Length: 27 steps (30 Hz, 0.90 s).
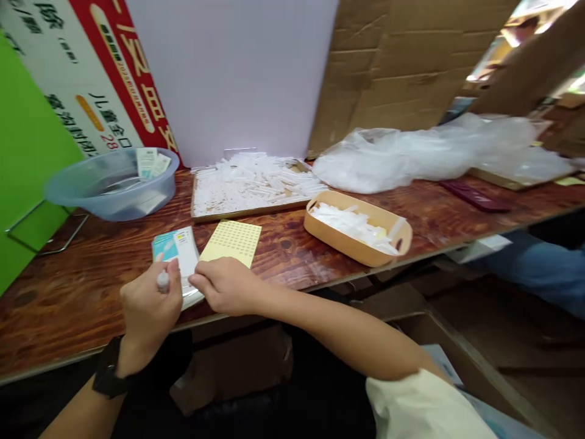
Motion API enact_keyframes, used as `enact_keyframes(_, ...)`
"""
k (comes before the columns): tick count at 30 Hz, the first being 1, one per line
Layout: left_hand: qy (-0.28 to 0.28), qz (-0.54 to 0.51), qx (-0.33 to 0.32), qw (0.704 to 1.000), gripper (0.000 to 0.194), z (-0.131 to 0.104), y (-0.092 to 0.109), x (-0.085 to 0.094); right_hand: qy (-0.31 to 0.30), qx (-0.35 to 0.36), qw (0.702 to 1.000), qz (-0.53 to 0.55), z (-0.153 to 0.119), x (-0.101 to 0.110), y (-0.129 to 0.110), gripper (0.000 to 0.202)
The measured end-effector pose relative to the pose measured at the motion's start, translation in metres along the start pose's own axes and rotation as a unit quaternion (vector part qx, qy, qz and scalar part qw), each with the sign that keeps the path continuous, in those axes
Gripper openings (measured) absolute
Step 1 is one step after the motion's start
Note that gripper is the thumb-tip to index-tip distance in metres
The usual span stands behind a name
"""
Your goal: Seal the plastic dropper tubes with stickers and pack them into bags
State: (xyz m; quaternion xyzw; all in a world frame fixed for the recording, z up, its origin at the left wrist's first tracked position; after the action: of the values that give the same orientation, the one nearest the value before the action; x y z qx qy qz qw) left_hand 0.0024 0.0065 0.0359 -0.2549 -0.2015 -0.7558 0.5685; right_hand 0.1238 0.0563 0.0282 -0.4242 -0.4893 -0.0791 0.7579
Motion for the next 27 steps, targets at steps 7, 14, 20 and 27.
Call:
enact_keyframes(7, 0.021, 0.031, -0.071, 0.997, 0.027, 0.003, 0.0, 0.006, -0.126, -0.144, 0.922, 0.336, 0.002, -0.011, 0.008, 0.046)
enact_keyframes(14, -0.081, -0.029, 0.042, 0.995, 0.025, 0.005, -0.019, -0.016, 0.042, -0.168, 0.911, 0.375, 0.007, 0.022, 0.032, 0.024)
enact_keyframes(20, -0.191, -0.056, 0.025, 0.98, 0.035, 0.002, -0.009, -0.029, 0.124, -0.099, 0.942, 0.295, 0.003, 0.03, 0.022, 0.019)
enact_keyframes(27, -0.251, -0.072, -0.04, 0.964, 0.052, -0.001, 0.005, -0.036, 0.082, 0.08, 0.976, 0.185, -0.005, 0.031, -0.003, 0.011)
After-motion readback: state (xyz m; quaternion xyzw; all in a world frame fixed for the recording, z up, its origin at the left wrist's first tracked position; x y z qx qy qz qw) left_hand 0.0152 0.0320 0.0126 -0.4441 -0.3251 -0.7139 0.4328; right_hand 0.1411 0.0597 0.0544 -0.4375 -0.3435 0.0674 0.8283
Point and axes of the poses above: each hand's wrist, its own z-axis towards the middle knuckle, its own x-axis out of the back of the hand, y = z × x, the point moved 5 cm from there along z, towards the middle knuckle, and after that the axes turned 14 degrees about -x, right-handed, at the moved point
